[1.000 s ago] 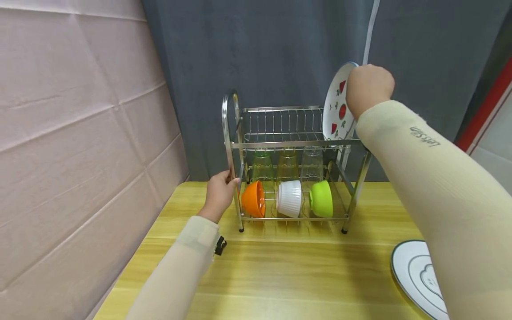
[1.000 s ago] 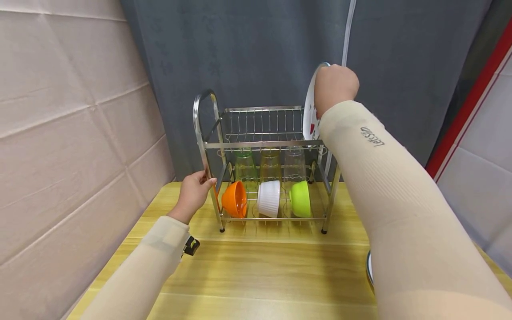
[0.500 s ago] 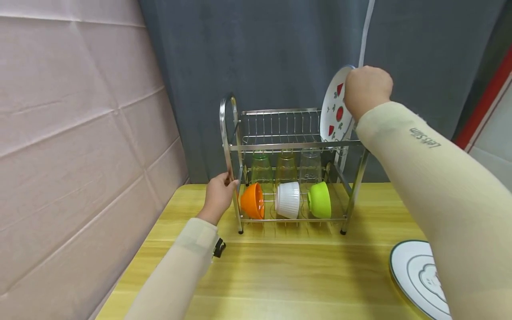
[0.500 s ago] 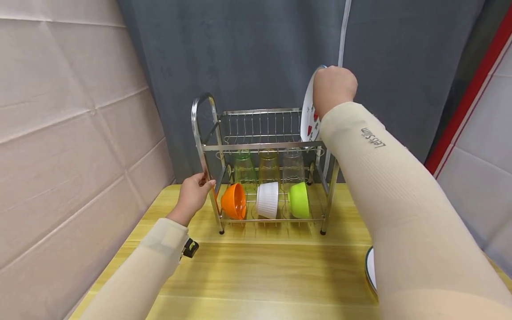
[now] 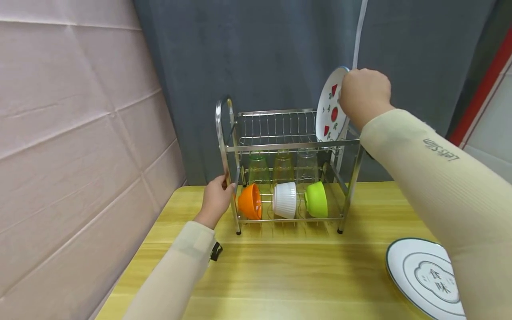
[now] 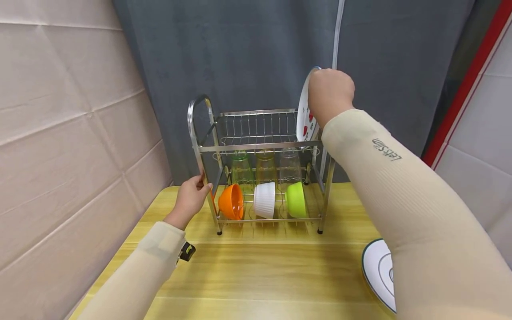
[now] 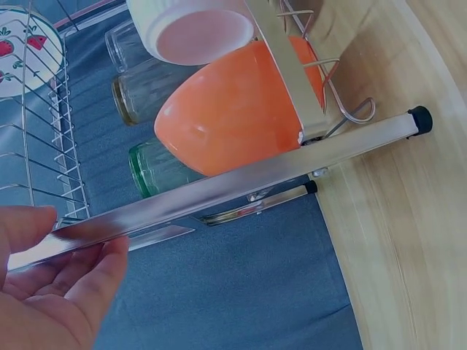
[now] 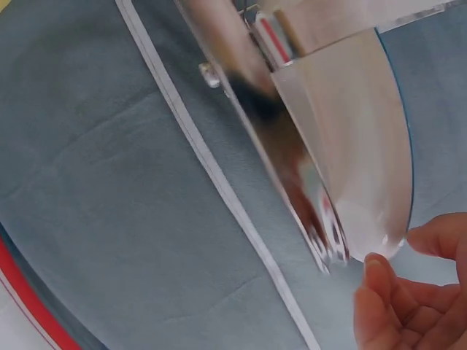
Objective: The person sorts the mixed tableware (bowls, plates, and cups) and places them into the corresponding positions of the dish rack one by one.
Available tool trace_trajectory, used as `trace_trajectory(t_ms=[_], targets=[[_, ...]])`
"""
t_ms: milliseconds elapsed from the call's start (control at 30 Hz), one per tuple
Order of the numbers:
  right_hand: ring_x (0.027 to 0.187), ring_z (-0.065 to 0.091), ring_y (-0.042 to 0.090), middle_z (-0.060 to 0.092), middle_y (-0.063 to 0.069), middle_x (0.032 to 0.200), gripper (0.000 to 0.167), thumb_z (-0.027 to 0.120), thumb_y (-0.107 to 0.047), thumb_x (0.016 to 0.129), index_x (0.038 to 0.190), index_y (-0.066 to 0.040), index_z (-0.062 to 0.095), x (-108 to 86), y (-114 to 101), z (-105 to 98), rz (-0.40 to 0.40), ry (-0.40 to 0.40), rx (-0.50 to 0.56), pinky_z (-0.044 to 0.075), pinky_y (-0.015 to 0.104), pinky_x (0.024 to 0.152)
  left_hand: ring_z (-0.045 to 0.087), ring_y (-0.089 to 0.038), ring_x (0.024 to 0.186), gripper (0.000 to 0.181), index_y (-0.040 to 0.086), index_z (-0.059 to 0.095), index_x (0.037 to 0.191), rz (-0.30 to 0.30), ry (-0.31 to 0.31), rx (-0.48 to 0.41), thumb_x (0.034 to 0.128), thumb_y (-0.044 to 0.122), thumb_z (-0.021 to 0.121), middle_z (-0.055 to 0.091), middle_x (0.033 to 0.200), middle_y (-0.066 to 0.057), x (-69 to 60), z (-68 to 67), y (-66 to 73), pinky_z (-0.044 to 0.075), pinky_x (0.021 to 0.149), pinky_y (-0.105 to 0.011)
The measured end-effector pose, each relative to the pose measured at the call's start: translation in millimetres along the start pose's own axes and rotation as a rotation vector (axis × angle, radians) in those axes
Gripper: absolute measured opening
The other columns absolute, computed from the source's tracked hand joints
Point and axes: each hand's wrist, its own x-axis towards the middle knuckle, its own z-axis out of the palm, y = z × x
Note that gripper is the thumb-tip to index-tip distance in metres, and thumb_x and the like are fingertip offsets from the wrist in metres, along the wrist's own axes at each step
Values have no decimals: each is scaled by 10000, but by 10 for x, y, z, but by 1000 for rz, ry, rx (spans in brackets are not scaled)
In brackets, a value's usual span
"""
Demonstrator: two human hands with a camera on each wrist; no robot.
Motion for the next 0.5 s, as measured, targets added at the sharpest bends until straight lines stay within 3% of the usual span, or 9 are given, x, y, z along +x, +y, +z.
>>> trace_trajectory(t_ms=[200,400,500], targets=[[652,591,358,601,306,912,390,437,-205,1004,1044,172,528,-179,-8,-5,-41,96,58,539,477,545,578,-311,1025,370,-30,530,1291,11,2,-1,1000,199,531,603,1197,-198,-35,-31,-37,501,839,-438],[729,584,378,595,285,913,385,476,-225,994,1073,145,545,-425,-10,67,-115,239,168,545,503,600,571,-328,1089,401,-31,511,1319,9,-11,6,999,212,531,595,1222,-205,-61,-63,-85,496,884,-456],[740,570,367,604,280,932,371,499,-220,984,1101,127,557,-546,22,108,-141,304,224,524,502,569,565,-339,1118,428,-41,485,1347,12,-15,7,999,204,530,587,1237,-219,-64,-67,-109,495,905,-471]])
